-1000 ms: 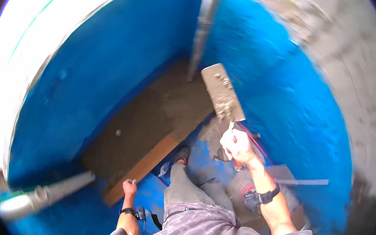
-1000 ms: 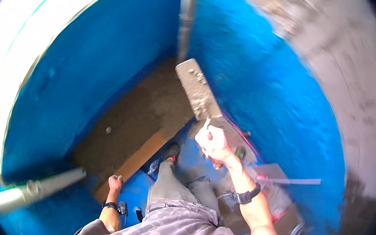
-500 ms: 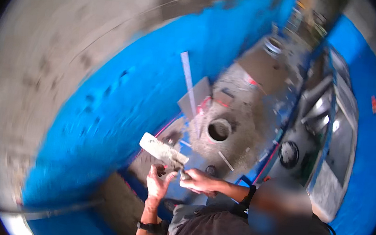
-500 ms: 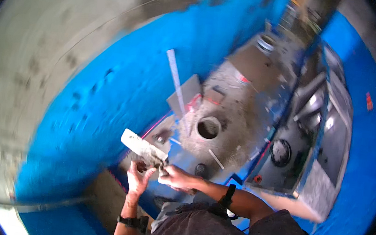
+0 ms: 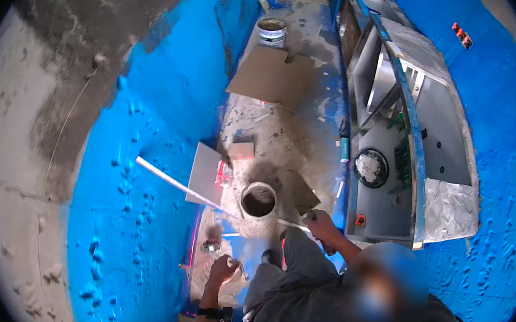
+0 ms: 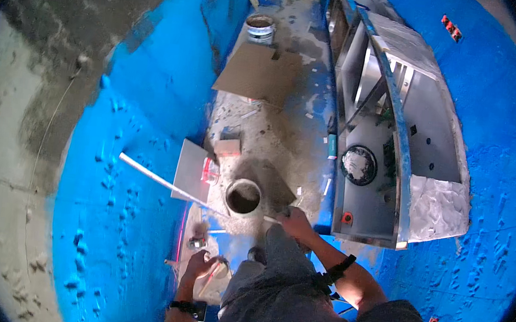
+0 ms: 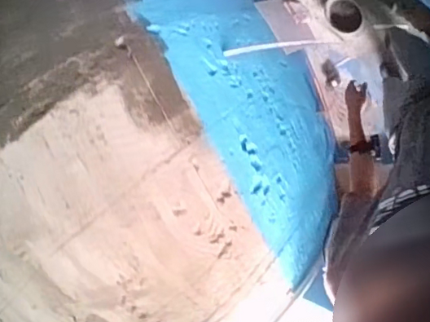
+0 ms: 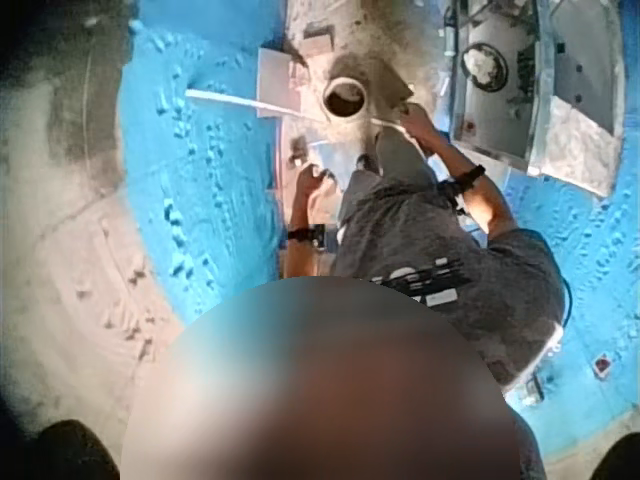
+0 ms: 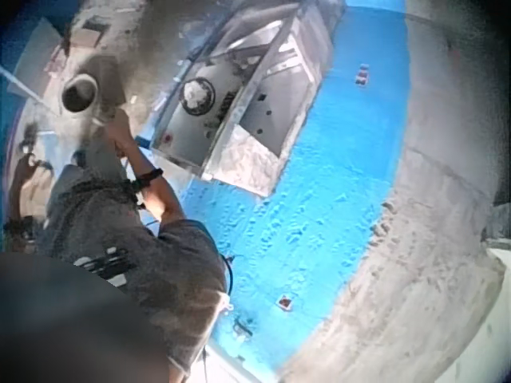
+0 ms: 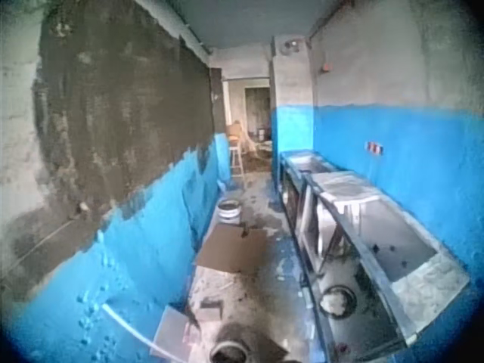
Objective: Measure and cut a ceramic tile using a manual tile cutter during floor renovation.
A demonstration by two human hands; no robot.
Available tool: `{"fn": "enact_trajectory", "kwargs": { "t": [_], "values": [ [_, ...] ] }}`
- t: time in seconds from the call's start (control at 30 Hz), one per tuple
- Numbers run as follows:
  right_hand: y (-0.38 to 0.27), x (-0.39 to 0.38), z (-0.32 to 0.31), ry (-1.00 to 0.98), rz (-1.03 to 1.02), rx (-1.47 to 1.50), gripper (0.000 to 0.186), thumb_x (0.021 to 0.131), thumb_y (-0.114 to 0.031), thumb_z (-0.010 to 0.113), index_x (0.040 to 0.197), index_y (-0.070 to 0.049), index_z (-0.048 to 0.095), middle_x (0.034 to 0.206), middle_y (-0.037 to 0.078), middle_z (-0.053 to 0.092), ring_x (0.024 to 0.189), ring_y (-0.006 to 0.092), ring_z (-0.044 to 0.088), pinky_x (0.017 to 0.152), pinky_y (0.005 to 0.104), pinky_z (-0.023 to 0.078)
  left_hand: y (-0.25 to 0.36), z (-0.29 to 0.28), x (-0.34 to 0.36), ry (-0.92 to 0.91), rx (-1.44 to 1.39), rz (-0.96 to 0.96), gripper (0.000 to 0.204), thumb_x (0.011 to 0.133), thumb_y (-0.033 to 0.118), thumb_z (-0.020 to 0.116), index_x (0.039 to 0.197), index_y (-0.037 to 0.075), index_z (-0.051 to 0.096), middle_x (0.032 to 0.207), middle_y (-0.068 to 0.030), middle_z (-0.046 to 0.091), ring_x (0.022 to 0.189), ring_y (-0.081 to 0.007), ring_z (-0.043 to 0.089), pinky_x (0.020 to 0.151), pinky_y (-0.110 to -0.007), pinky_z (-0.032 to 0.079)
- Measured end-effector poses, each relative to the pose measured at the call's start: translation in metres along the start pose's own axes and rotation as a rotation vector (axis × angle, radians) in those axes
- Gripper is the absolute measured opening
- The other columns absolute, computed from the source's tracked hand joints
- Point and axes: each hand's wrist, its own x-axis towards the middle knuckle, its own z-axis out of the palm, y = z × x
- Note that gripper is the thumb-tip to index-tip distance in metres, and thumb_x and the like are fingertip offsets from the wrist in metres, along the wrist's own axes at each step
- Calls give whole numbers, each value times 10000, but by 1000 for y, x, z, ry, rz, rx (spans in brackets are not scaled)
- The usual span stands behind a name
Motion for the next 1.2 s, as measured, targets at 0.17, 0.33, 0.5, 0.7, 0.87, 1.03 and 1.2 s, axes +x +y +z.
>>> {"fn": "enact_trajectory", "kwargs": {
  "t": [0.17, 0.33, 0.5, 0.7, 0.87, 1.03, 1.2],
  "values": [
    [-25, 74, -99, 191, 351, 420, 200, 901, -235, 625, 855, -53, 554, 624, 26, 522, 463, 132, 490, 401, 321, 380, 29, -8, 135, 106, -5, 89, 543, 855, 454, 696, 1118, -20, 653, 1064, -236, 690, 1028, -366, 663, 878, -422, 524],
    [13, 257, -156, 291, 296, 459, 217, 900, -210, 625, 774, -78, 507, 608, 19, 512, 448, 124, 496, 396, 306, 408, 78, 0, 289, -111, -632, -136, 386, 926, 325, 651, 1080, -29, 666, 938, -186, 726, 836, -232, 719, 740, -367, 554],
    [111, 571, -189, 356, 265, 130, 261, 859, -280, 682, 765, -65, 569, 578, 27, 544, 450, 133, 523, 380, 332, 426, 133, 40, 460, -151, -1058, -462, 382, 953, 293, 638, 1179, -13, 599, 980, -114, 701, 837, -218, 705, 683, -352, 553],
    [197, 950, -243, 556, 15, -314, 538, 879, -499, 611, 888, 37, 665, 854, 297, 669, 830, 483, 657, 730, 546, 538, 200, 91, 692, -121, -1450, -616, 250, 1008, 244, 512, 1134, 39, 581, 1114, -130, 654, 1047, -306, 634, 890, -516, 539],
    [227, 1151, -337, 508, -111, -626, 629, 888, -539, 611, 1109, 50, 608, 844, 279, 672, 778, 459, 663, 666, 537, 528, 268, 146, 851, -299, -1830, -490, 508, 1044, 381, 392, 1322, -39, 460, 1272, -199, 564, 1194, -340, 553, 1018, -502, 450],
    [182, 1206, -336, 224, -170, -459, 521, 911, -507, 611, 1093, -20, 601, 831, 219, 679, 734, 414, 658, 651, 499, 498, 291, 134, 950, 29, -1983, -869, 657, 981, 546, 459, 1345, -1, 438, 1298, -202, 541, 1208, -370, 528, 1075, -493, 385],
    [176, 1134, -274, 78, -364, -463, 347, 905, -361, 625, 959, -22, 576, 783, 216, 643, 735, 475, 620, 645, 522, 474, 264, 95, 997, 192, -1977, -907, 711, 949, 579, 484, 1405, 42, 383, 1387, -196, 460, 1298, -386, 447, 1109, -548, 343]
  ]
}}
